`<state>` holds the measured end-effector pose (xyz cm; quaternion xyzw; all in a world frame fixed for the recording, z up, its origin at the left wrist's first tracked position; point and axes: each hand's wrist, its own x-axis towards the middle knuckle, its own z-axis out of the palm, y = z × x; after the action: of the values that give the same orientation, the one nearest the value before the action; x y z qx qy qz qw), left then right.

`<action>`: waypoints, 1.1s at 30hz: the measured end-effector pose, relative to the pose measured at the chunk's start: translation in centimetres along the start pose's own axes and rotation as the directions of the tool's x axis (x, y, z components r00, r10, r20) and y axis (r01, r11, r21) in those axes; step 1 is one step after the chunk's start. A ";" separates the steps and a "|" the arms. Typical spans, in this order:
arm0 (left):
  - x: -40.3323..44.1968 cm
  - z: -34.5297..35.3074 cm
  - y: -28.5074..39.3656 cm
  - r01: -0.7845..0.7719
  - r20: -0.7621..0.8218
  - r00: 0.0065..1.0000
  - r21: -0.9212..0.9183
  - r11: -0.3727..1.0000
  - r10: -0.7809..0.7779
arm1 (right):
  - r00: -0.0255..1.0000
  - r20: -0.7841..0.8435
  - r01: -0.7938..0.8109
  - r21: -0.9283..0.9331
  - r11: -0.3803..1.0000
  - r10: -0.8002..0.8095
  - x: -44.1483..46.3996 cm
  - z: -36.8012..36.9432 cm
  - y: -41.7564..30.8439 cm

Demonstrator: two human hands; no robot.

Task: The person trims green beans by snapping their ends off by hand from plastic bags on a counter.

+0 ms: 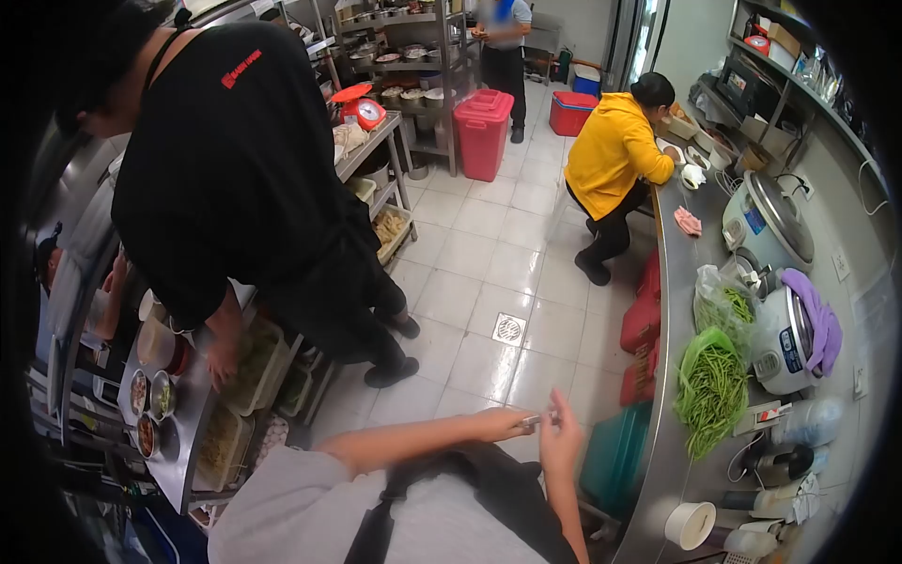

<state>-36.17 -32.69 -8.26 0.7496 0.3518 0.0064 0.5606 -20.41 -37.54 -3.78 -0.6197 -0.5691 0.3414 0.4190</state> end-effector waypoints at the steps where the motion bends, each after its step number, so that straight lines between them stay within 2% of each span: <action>1: -0.6 0.3 -0.9 0.046 -0.016 0.999 0.114 0.992 -0.045 | 0.990 0.036 0.138 -0.201 0.970 -0.134 0.1 0.8 -0.7; 2: -1.2 0.6 -1.8 0.094 -0.031 0.996 0.225 0.970 -0.089 | 0.962 0.095 0.272 -0.386 0.882 -0.255 0.1 1.9 -1.6; 3: 0.9 2.7 -7.5 -0.180 -0.131 0.964 0.318 0.931 0.231 | 0.917 0.167 0.392 -0.544 0.742 -0.363 0.5 3.4 -2.7; 4: 3.0 4.8 -13.0 -0.388 -0.227 0.795 0.524 0.758 0.563 | 0.892 0.297 0.439 -0.389 0.810 -0.341 1.0 5.5 -3.7; 5: 4.9 6.8 -18.4 -0.413 -0.283 0.549 0.726 0.550 0.786 | 0.843 0.425 0.450 -0.223 0.864 -0.329 1.2 7.9 -4.9; 6: 4.7 6.5 -17.6 -0.324 -0.180 0.763 0.725 0.608 0.621 | 0.734 0.628 0.425 -0.124 0.897 -0.261 1.1 10.5 -6.8; 7: 4.7 6.2 -17.1 -0.222 -0.062 0.913 0.754 0.618 0.404 | 0.575 0.795 0.393 -0.060 0.918 -0.194 0.3 13.2 -7.9; 8: 4.1 4.9 -14.7 -0.118 0.034 0.988 0.785 0.608 0.147 | 0.261 0.932 0.334 0.158 0.929 -0.253 -0.5 16.7 -9.1; 9: 4.0 4.1 -13.9 -0.016 0.105 0.986 0.825 0.564 -0.125 | 0.044 0.953 0.241 0.281 0.929 -0.300 -1.3 19.3 -10.7; 10: 3.4 3.6 -13.3 0.019 0.036 0.996 0.796 0.605 -0.079 | -0.068 0.944 0.232 0.329 0.915 -0.322 -2.2 20.8 -13.2; 12: 2.2 3.2 -13.0 0.066 -0.091 0.996 0.724 0.687 0.000 | -0.224 0.946 0.191 0.277 0.942 -0.233 -3.9 20.9 -19.8; 13: 1.8 3.2 -14.0 0.061 -0.071 0.997 0.763 0.643 -0.011 | -0.268 0.956 0.169 0.170 0.971 -0.121 -4.2 20.0 -23.7; 15: 1.6 2.5 -16.9 0.046 -0.039 0.999 0.834 0.550 -0.023 | -0.366 0.931 0.212 0.092 0.973 -0.008 -4.2 20.2 -25.3; 16: 0.4 1.6 -16.6 0.068 -0.008 0.994 0.813 0.578 -0.106 | -0.420 0.907 0.264 0.137 0.955 -0.014 -3.8 21.2 -24.4; 18: -1.7 0.5 -16.4 0.121 -0.019 0.986 0.759 0.639 -0.165 | -0.450 0.893 0.388 0.179 0.904 0.016 -2.9 23.9 -21.1; 19: -2.2 0.5 -16.8 0.142 -0.029 0.984 0.730 0.668 -0.178 | -0.425 0.904 0.458 0.164 0.874 0.053 -2.8 25.0 -19.1; 21: -2.9 0.3 -16.8 0.162 -0.039 0.982 0.683 0.712 -0.186 | -0.341 0.937 0.478 0.100 0.873 0.080 -3.0 25.6 -15.9; 24: -2.8 0.5 -17.3 0.190 -0.052 0.978 0.626 0.756 -0.202 | -0.219 0.975 0.382 0.064 0.922 0.023 -2.7 24.6 -15.4; 29: -1.6 0.3 -17.4 0.210 -0.063 0.975 0.570 0.794 -0.212 | -0.155 0.981 0.390 0.172 0.904 -0.120 -2.4 27.9 -10.2; 33: -1.3 1.0 -18.5 0.187 -0.176 0.978 0.475 0.860 -0.115 | -0.161 0.979 0.377 0.182 0.908 -0.129 -2.3 27.9 -9.7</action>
<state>-46.38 -31.97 -23.80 0.8347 0.4384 -0.0736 0.3250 -49.83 -36.16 -6.70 -0.0700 -0.8247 0.5448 -0.1346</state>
